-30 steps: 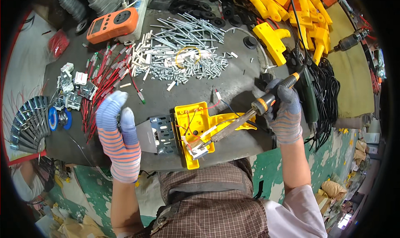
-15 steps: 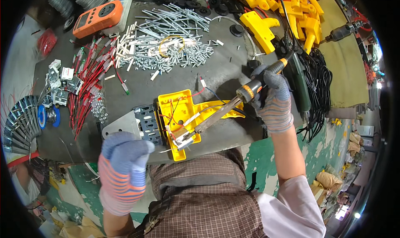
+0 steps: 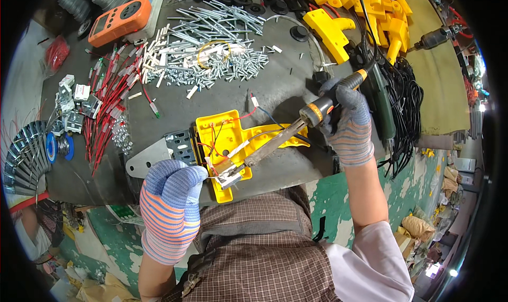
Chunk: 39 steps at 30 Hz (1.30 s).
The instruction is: The person assembles and solders wires and a switch component inside a yellow plastic tool housing using a soldering iron and solder, securing the components with screws.
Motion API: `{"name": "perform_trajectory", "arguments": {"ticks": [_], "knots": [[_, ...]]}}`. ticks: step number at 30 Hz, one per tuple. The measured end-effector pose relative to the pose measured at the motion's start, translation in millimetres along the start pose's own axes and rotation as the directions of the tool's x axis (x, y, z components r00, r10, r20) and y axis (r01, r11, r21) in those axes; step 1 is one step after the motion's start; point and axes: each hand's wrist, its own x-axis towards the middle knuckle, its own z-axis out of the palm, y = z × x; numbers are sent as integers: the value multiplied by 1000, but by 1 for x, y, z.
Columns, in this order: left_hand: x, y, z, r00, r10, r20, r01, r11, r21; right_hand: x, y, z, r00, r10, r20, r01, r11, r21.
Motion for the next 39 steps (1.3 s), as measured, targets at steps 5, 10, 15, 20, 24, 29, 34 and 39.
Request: {"name": "perform_trajectory", "arguments": {"ticks": [5,10,15,20,24,29,34,39], "knots": [[2,3,-1,999,39,9,-40,996,86,0,0,2,1000,-2,10,2,1000,15],[2,2,1,998,60,10,-61,992,113,-1,0,6,999,-10,-38,10,1000,-7],[3,2,0,995,96,18,-98,985,144,-1,0,7,1000,-27,-4,27,999,-19],[5,1,3,995,84,43,-88,993,85,-1,0,4,998,-52,17,53,998,-25],[4,1,-1,994,70,84,-79,991,107,-1,-1,4,1000,-22,-15,22,1000,-18],[34,-20,-24,955,-67,-290,74,997,14,-3,-3,2,999,-28,20,28,999,-24],[93,-70,1,981,41,-191,-16,992,127,1,-3,13,999,-27,-25,26,998,-60],[114,-18,22,959,-51,280,18,993,116,-4,-7,13,1000,-22,-18,20,998,-63]]}}
